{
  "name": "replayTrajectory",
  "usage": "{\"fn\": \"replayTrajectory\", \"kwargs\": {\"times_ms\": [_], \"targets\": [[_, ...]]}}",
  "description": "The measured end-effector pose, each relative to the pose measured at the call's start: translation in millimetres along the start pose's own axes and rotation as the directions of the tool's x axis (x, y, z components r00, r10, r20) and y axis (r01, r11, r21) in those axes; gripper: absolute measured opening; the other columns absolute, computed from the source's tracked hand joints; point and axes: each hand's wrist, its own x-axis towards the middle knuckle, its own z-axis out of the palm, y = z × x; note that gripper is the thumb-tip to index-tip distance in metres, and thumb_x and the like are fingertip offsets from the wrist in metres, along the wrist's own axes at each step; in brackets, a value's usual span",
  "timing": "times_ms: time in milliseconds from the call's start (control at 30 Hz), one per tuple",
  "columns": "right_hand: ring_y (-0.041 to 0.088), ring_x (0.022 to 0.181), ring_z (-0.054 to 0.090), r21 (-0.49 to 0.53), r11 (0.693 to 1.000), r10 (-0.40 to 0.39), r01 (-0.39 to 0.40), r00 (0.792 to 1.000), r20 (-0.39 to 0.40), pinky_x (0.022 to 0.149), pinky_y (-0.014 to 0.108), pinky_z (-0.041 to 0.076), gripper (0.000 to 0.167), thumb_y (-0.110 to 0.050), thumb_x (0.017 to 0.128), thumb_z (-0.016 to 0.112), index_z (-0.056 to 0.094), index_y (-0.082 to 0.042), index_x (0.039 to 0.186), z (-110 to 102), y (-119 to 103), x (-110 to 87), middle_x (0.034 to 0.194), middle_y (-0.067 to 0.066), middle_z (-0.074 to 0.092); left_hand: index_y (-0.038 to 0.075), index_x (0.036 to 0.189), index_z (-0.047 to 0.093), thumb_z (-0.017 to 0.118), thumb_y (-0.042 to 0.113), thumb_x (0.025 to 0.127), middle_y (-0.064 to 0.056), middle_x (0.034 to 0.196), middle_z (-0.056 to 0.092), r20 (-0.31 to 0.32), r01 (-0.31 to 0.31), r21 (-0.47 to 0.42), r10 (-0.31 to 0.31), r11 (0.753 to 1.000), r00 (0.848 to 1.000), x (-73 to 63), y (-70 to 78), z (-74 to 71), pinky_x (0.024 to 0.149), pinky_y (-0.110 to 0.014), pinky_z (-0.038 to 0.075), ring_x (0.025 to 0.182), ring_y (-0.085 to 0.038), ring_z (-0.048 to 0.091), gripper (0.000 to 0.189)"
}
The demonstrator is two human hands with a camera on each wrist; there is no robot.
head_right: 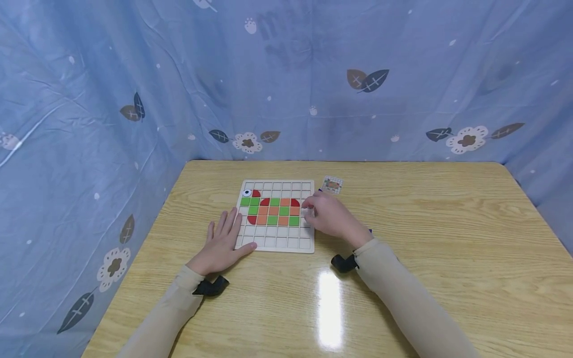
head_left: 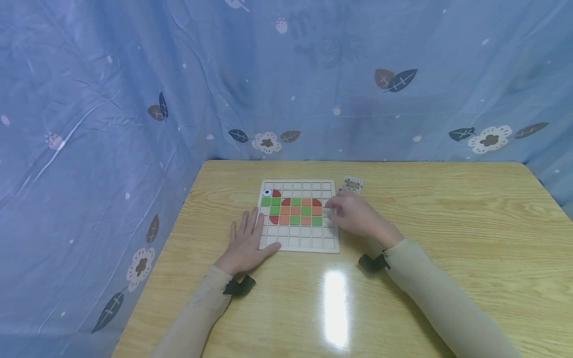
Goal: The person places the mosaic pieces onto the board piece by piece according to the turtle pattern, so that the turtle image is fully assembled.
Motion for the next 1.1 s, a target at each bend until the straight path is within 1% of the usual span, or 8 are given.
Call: {"fn": "replayTrajectory", "kwargs": {"times_ms": [67,133,200,300,467,700,933,1100], "targets": [[0.031,0.109,0.066,-0.001,1.0,-0.003,0.002,1.0,-0.007,0.097,0.05,0.055,0.025,-0.011,0.093,0.074,0.076,0.0,0.115,-0.7,1.1,-5.3,0.115,0.014,0.073,0.009,0.168,-0.001,0.043,0.075,0.098,-0.007,0.176,-0.015,0.0,0.0,-0.002,0.0,1.0,1.0,-0.2,0.4,-0.5,0.124,-0.068,-0.007,0.161,-0.034,-0.017,0.106],[0.031,0.106,0.066,0.007,1.0,0.001,-0.001,1.0,-0.011,0.094,0.049,0.056,0.026,-0.012,0.093,0.074,0.075,0.001,0.117,-2.5,3.7,-10.3,0.117,0.016,0.071,0.009,0.168,-0.001,0.044,0.075,0.098,-0.008,0.176,-0.015,0.001,0.001,-0.006,-0.001,1.0,1.0,-0.4,0.9,-0.9,0.124,-0.068,-0.007,0.161,-0.034,-0.017,0.106],[0.029,0.101,0.067,0.026,0.999,0.02,-0.019,1.0,-0.011,0.088,0.047,0.058,0.028,-0.011,0.093,0.074,0.074,0.001,0.118,-5.4,7.3,-15.6,0.119,0.017,0.07,0.009,0.168,0.0,0.044,0.075,0.098,-0.008,0.176,-0.015,0.003,0.002,-0.008,-0.002,1.0,1.0,-0.5,1.0,-1.3,0.124,-0.068,-0.007,0.161,-0.034,-0.018,0.106],[0.03,0.1,0.067,0.051,0.997,0.054,-0.053,0.998,-0.018,0.086,0.048,0.058,0.029,-0.011,0.094,0.074,0.073,0.001,0.12,-11.5,13.0,-23.4,0.12,0.018,0.069,0.009,0.168,0.0,0.043,0.075,0.098,-0.008,0.176,-0.015,0.002,0.003,-0.003,-0.003,1.0,1.0,-0.3,1.1,-1.2,0.124,-0.068,-0.007,0.161,-0.035,-0.017,0.106],[0.032,0.1,0.067,0.062,0.994,0.096,-0.094,0.995,-0.024,0.083,0.048,0.057,0.03,-0.011,0.094,0.072,0.072,0.001,0.122,-24.5,21.5,-34.4,0.118,0.018,0.069,0.009,0.168,0.0,0.043,0.076,0.098,-0.008,0.176,-0.015,-0.001,0.001,0.001,-0.001,1.0,1.0,0.0,0.6,-0.4,0.124,-0.068,-0.007,0.161,-0.035,-0.017,0.106],[0.033,0.103,0.065,0.05,0.986,0.159,-0.158,0.987,-0.013,0.083,0.049,0.056,0.032,-0.006,0.097,0.066,0.069,0.002,0.128,-43.8,37.5,-46.7,0.123,0.02,0.068,0.008,0.168,0.001,0.044,0.076,0.098,-0.008,0.176,-0.013,-0.011,-0.003,-0.003,0.003,1.0,1.0,-0.3,1.1,-0.2,0.124,-0.068,-0.006,0.162,-0.035,-0.016,0.106],[0.03,0.098,0.065,0.032,0.989,0.146,-0.146,0.989,-0.011,0.081,0.047,0.056,0.032,0.001,0.095,0.061,0.069,0.004,0.125,-49.2,55.7,-59.0,0.117,0.019,0.068,0.009,0.168,0.0,0.044,0.075,0.098,-0.008,0.176,-0.014,-0.004,0.004,-0.002,-0.004,1.0,1.0,-1.4,3.4,-2.1,0.125,-0.068,-0.006,0.162,-0.035,-0.016,0.106],[0.024,0.088,0.064,0.006,0.987,0.16,-0.16,0.987,0.019,0.075,0.041,0.055,0.029,-0.003,0.094,0.069,0.07,0.004,0.121,-45.7,56.5,-60.8,0.109,0.017,0.069,0.008,0.168,0.001,0.045,0.074,0.098,-0.008,0.176,-0.014,-0.001,0.006,-0.003,-0.006,1.0,1.0,-2.0,4.5,-3.3,0.125,-0.068,-0.006,0.161,-0.035,-0.016,0.105]]}}
